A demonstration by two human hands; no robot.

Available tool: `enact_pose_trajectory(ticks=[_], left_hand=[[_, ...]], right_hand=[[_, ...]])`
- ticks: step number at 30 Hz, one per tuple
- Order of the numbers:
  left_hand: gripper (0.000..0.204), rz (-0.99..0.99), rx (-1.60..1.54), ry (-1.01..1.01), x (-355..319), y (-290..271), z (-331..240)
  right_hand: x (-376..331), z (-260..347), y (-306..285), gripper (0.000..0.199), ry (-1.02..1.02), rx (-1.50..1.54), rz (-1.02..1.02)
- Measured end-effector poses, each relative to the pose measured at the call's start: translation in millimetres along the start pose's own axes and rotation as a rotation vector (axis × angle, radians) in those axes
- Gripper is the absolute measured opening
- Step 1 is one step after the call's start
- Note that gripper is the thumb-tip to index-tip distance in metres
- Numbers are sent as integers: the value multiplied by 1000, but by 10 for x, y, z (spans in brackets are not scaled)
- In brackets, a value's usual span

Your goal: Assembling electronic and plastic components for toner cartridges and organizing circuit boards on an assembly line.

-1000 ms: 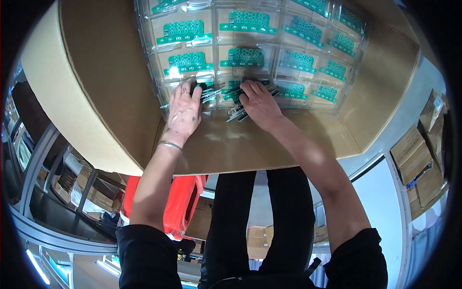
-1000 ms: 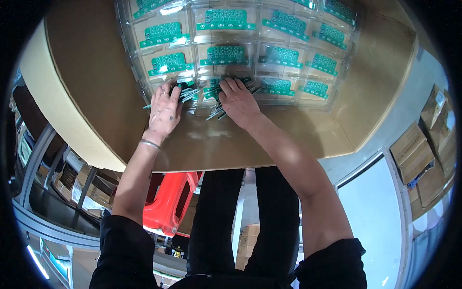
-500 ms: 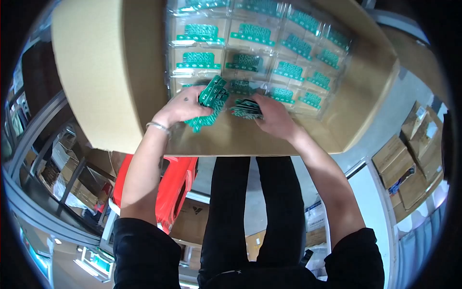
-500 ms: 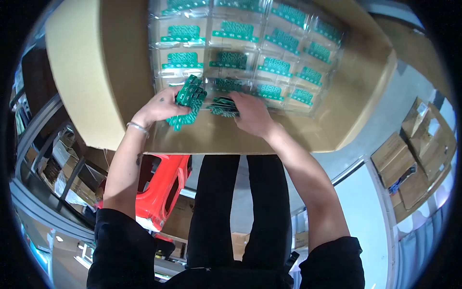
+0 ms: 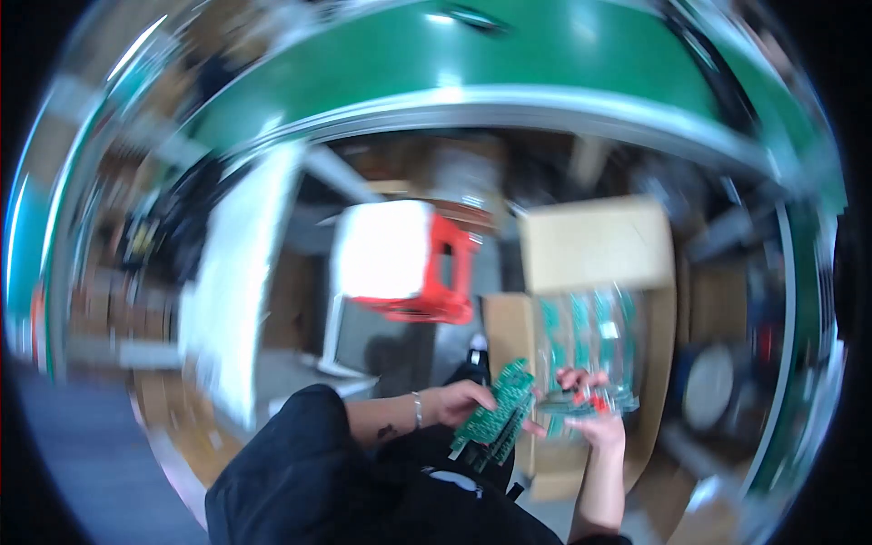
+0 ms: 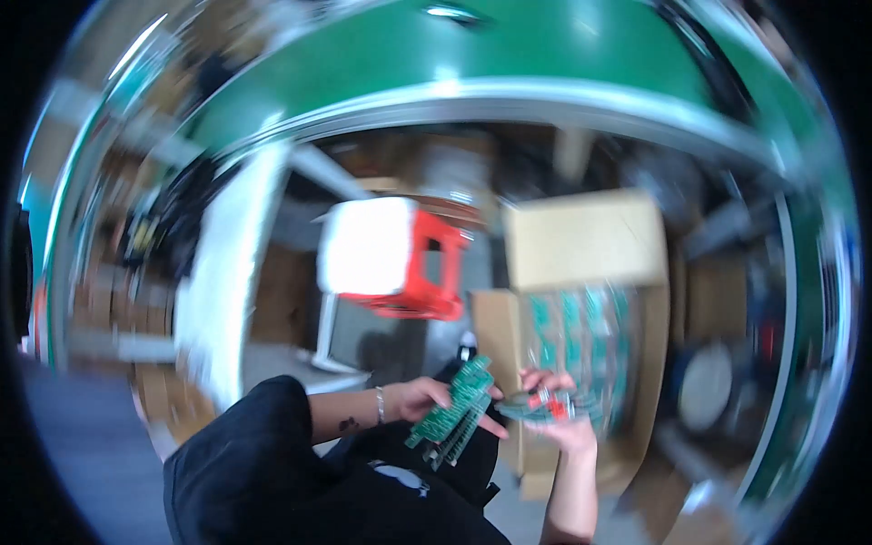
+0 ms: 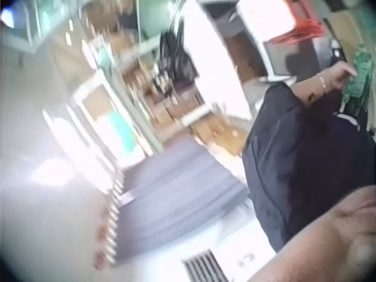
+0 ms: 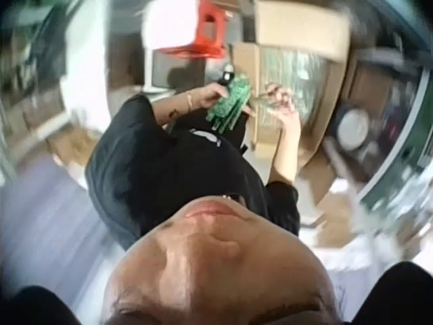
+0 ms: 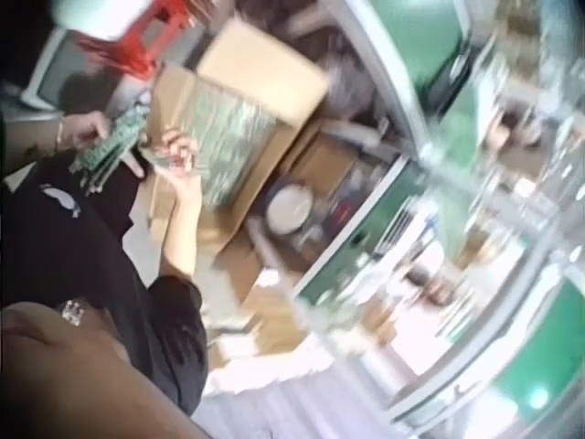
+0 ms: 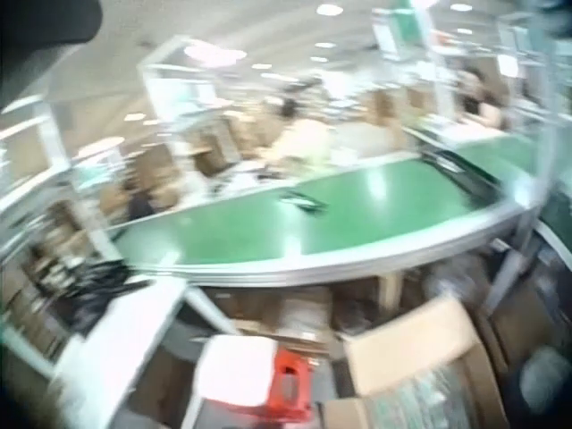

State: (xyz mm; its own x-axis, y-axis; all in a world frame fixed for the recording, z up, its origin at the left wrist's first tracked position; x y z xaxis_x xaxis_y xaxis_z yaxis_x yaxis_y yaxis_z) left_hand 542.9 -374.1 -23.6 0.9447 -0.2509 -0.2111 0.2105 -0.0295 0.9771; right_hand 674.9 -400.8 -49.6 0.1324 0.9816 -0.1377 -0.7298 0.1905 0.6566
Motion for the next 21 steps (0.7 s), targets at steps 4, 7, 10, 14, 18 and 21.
enact_pose_trajectory(ticks=[4,7,10,14,18,21], left_hand=[[49,93,-251,338,-920,135,286],[41,97,-235,650,-1763,271,84],[64,-73,-89,979,-2463,261,-96],[61,-168,100,1356,-3941,348,-613],[43,-491,73,1751,-5483,-143,-1083],[30,-801,17,2020,-6554,-960,-1272]], right_hand=[[351,104,1818,38,100,-255,475],[687,-198,2909,30,91,-474,843],[915,-478,3564,50,-43,-948,1040],[1678,-1118,3851,61,503,-594,451],[2098,-1448,3755,41,389,-787,376],[2025,-1563,3600,31,463,-751,335]])
Point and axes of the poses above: each hand's wrist, its own x-axis towards the middle knuckle, its own y-axis out of the palm, z = x × y, the point moved 9 cm from there along x, towards the middle knuckle, and after that the axes turned 5 degrees about y, right-handed, at the moved point
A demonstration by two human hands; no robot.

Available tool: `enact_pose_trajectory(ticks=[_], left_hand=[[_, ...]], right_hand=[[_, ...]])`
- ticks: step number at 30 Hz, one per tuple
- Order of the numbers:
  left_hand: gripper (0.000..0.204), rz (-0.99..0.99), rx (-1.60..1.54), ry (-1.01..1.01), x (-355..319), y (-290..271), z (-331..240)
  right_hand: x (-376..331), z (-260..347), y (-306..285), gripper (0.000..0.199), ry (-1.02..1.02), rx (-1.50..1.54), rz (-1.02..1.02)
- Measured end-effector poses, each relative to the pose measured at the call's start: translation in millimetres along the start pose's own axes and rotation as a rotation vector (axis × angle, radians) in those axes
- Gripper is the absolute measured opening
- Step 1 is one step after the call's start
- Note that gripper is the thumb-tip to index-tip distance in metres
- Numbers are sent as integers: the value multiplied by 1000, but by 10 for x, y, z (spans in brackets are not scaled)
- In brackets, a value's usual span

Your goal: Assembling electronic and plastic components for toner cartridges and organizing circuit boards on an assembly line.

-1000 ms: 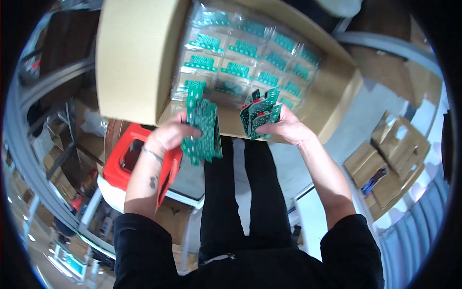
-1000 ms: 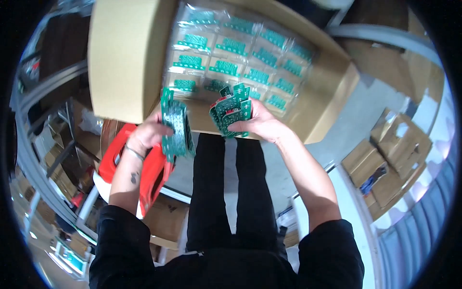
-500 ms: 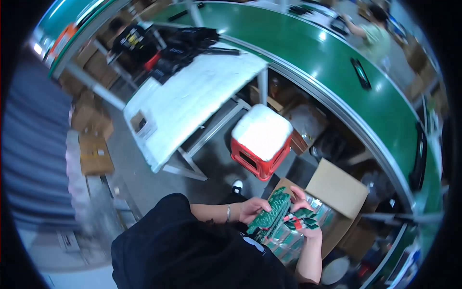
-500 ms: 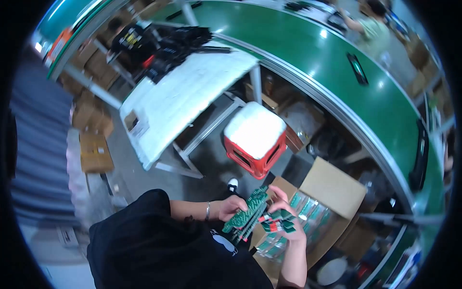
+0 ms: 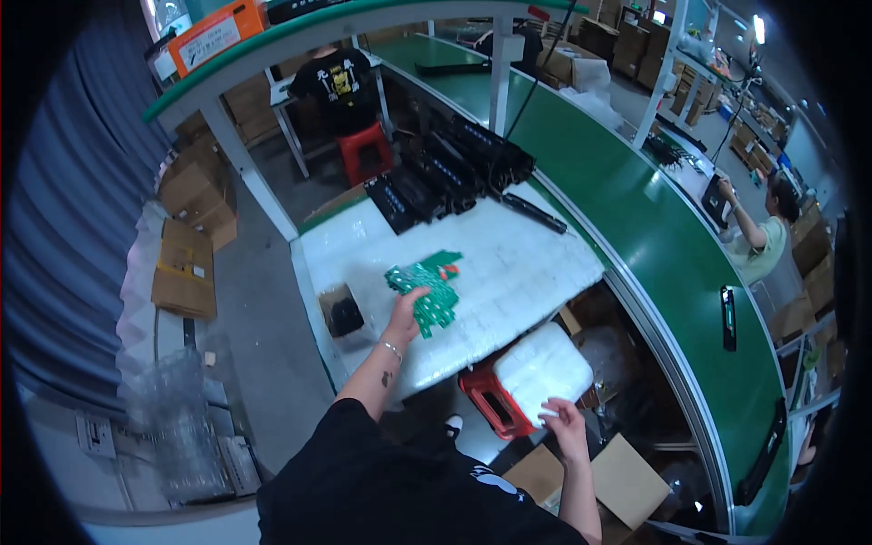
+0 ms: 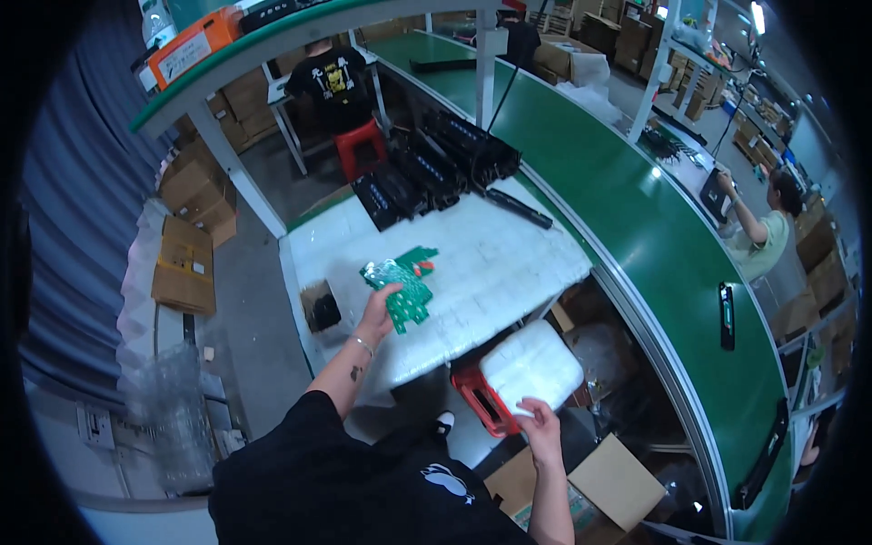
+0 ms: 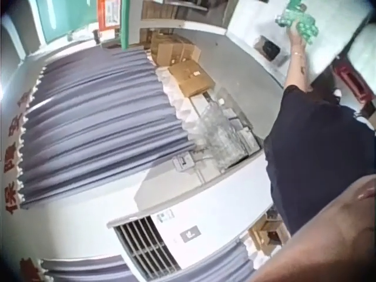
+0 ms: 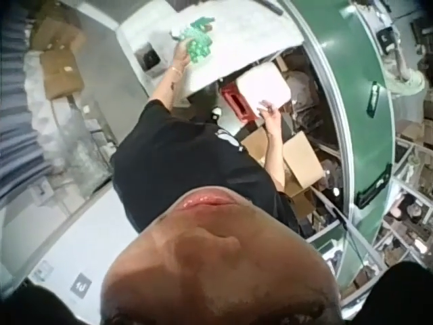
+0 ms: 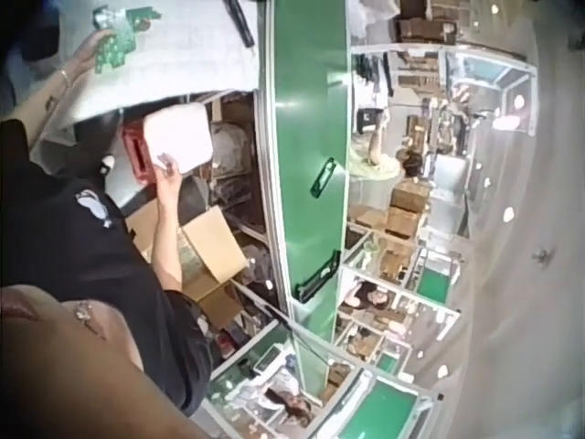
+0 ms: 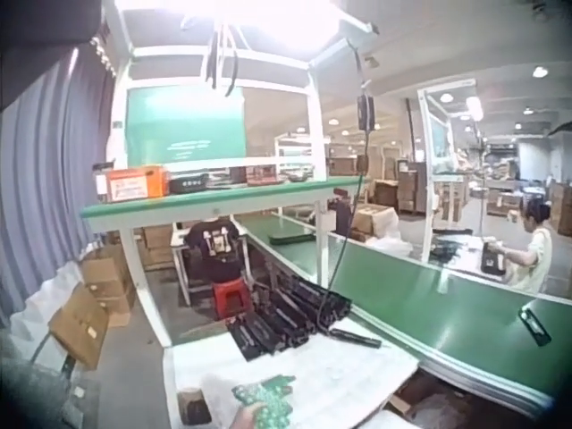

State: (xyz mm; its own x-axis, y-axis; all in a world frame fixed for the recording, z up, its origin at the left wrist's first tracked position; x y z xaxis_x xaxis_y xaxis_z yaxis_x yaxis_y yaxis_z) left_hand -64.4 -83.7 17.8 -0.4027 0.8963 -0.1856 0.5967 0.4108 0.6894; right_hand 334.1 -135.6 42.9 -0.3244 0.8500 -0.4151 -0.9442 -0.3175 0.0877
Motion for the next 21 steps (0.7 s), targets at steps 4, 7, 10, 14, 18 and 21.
enact_pose_trajectory(ticks=[4,7,10,14,18,21], left_hand=[[23,-100,-185,42,777,-519,-120],[23,-206,-149,-74,1101,-866,-9],[25,-209,-211,-119,1155,-905,42],[23,-187,-215,-221,874,-428,140],[28,-509,-447,-113,743,-496,190],[28,-631,-573,-93,638,-430,153]], right_hand=[[-147,-350,-278,25,209,147,-162],[-239,-515,-458,21,263,269,-244],[-182,-538,-514,19,286,229,-252],[-181,-459,-637,20,298,214,-263],[-89,-487,-785,19,348,110,-230],[-45,-435,-883,19,330,84,-194]])
Point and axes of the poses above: each hand's wrist, its own x-axis towards the middle knuckle, its own y-axis out of the palm, z = x × y, the point moved 9 cm from there along x, towards the middle knuckle, and after that the axes turned 5 degrees about y, right-handed, at the moved point
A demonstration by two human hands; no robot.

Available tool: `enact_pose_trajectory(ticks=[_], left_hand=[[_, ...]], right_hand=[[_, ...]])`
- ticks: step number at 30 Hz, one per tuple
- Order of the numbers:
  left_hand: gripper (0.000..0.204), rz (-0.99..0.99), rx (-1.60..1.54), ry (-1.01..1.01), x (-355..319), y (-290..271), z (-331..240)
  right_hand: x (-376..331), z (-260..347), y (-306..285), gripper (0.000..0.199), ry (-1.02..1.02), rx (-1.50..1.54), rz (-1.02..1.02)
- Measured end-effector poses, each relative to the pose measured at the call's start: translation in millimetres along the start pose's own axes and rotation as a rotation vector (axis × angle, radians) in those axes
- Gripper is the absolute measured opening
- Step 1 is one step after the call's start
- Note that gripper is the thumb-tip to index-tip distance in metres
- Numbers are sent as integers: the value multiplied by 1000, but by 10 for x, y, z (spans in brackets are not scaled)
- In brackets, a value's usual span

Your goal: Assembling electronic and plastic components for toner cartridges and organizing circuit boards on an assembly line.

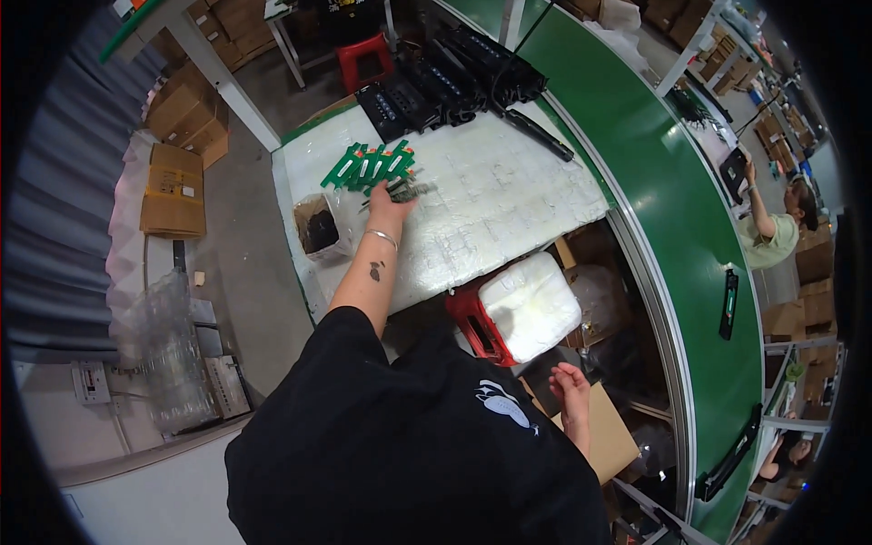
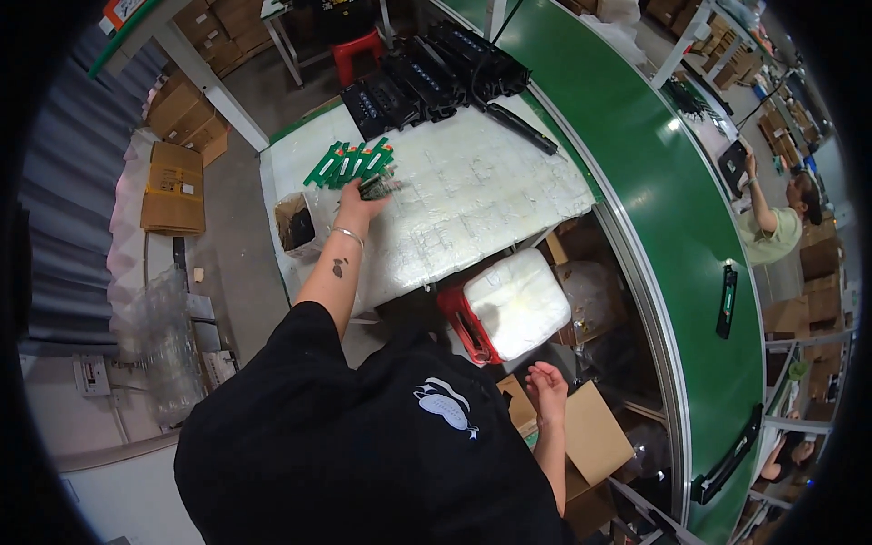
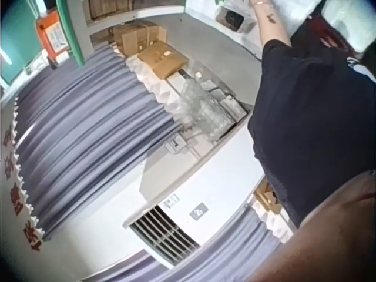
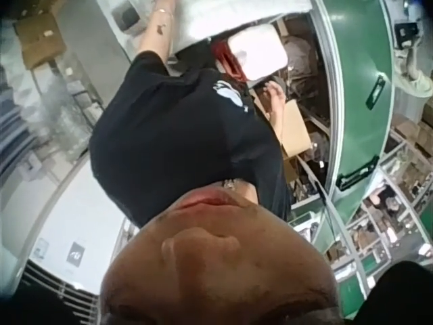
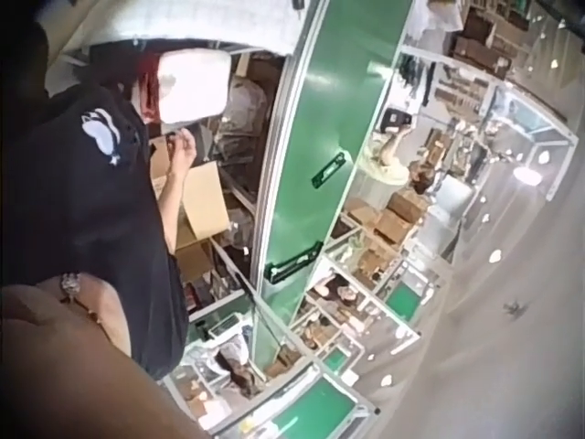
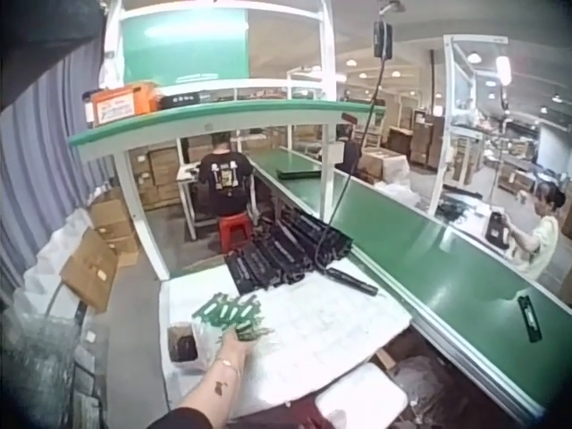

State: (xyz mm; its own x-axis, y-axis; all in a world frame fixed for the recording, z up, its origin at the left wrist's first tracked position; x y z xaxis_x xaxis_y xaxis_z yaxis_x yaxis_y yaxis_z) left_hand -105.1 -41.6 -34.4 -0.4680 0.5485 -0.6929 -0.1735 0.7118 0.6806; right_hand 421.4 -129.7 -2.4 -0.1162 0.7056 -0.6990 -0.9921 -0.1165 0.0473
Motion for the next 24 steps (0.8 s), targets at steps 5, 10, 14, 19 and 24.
enact_pose_trajectory(ticks=[5,10,14,19,24], left_hand=[[30,-13,-45,269,-32,137,-507],[29,260,486,177,-440,503,533],[16,419,1261,-129,-1194,-214,2157],[34,1345,1874,-1006,-2560,-1353,3360],[39,2604,1872,-784,-3297,-2158,3563]], right_hand=[[-52,162,54,20,-94,26,22],[-246,-507,-225,19,-66,157,-151],[-334,-1641,-688,15,2,-60,-455],[-867,-2655,-853,19,337,-457,-733],[-1758,-4009,-528,23,609,-67,-923]])
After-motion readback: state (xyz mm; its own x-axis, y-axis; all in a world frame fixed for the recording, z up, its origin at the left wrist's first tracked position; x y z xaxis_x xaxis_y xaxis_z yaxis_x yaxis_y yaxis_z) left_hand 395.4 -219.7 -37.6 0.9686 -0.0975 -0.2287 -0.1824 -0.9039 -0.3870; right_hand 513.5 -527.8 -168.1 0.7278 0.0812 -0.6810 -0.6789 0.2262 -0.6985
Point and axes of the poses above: each hand's wrist, its own x-axis towards the middle knuckle, its own y-axis out of the palm, z = x × y, the point moved 9 cm from there along x, towards the middle knuckle, and after that the axes turned 5 degrees about y, right-handed, at the moved point
